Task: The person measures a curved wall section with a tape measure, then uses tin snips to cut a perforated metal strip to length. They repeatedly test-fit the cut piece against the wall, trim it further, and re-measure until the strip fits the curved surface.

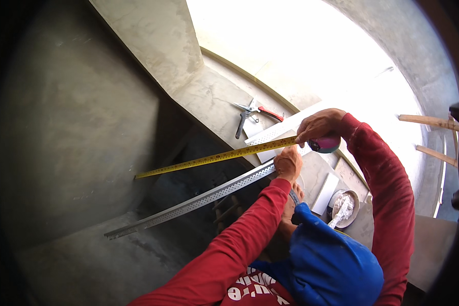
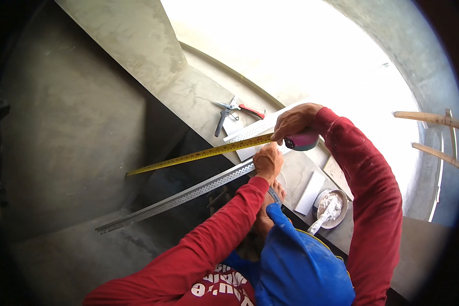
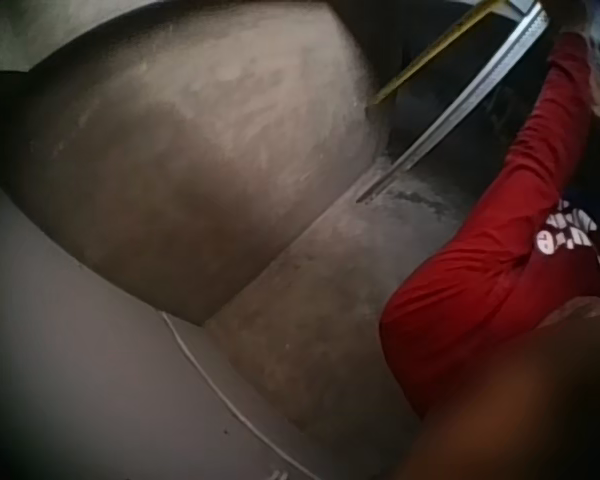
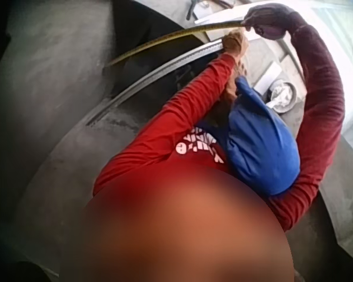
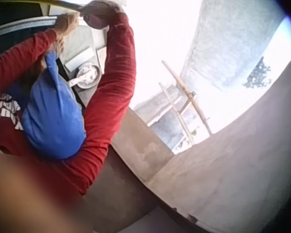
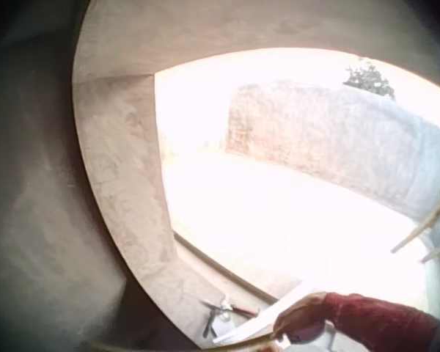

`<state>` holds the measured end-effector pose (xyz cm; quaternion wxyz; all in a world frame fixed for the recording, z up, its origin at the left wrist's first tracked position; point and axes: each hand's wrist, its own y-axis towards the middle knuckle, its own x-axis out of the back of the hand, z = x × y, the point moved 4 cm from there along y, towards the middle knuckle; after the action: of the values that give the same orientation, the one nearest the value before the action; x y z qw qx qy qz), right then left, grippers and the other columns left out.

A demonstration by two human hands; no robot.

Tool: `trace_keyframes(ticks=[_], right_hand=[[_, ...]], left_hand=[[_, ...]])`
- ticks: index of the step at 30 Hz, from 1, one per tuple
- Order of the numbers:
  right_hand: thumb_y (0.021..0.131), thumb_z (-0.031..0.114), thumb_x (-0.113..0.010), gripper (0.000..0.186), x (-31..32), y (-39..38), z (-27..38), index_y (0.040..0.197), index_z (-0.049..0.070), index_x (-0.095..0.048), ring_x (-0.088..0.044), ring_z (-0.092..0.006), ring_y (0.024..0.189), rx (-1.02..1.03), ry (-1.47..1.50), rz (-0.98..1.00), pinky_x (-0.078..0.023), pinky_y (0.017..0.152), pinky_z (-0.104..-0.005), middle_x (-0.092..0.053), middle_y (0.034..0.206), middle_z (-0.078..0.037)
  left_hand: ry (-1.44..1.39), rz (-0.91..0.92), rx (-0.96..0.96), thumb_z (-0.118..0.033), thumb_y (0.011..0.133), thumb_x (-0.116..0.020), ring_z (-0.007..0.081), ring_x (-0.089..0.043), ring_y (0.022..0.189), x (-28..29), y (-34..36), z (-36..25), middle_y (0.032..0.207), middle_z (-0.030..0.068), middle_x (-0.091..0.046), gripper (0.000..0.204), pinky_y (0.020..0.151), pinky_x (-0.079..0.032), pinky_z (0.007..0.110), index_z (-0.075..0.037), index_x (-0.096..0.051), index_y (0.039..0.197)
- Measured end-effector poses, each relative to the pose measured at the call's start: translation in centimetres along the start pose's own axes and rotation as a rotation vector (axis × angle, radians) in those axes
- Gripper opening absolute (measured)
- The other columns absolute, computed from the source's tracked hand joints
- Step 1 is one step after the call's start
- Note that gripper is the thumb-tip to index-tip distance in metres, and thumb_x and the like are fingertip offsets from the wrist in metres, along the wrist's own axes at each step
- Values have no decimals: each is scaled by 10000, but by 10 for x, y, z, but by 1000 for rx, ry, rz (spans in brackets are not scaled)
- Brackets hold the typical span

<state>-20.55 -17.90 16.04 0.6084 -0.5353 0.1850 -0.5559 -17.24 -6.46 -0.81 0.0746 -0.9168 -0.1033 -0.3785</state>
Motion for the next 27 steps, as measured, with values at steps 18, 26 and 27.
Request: trace_keyframes(ticks=[18,26,27], right_hand=[[756,532,-865,592,59,-118,150,779,-20,-652,-636,-301,585,-11,-677,-549,-537,642,-410,-607,594,-134],[706,569,-872,744,91,-100,93,974,-86,-639,-697,-322,740,103,-519,-814,-562,710,-421,-680,780,-211],[710,562,-869,742,96,-85,88,990,-84,-636,-698,-322,745,75,-464,-767,-560,711,-426,-680,775,-204]], left_hand=[[-24,97,81,-212,929,-652,365,-731,867,5,2,0,941,158,-728,184,738,-579,478,-79,-592,1041],[-48,79,80,-213,939,-647,364,-734,848,8,3,-2,920,146,-727,165,737,-580,479,-87,-583,1025],[-60,100,95,-214,940,-646,363,-734,846,7,2,-2,917,144,-727,162,737,-581,479,-88,-584,1021]])
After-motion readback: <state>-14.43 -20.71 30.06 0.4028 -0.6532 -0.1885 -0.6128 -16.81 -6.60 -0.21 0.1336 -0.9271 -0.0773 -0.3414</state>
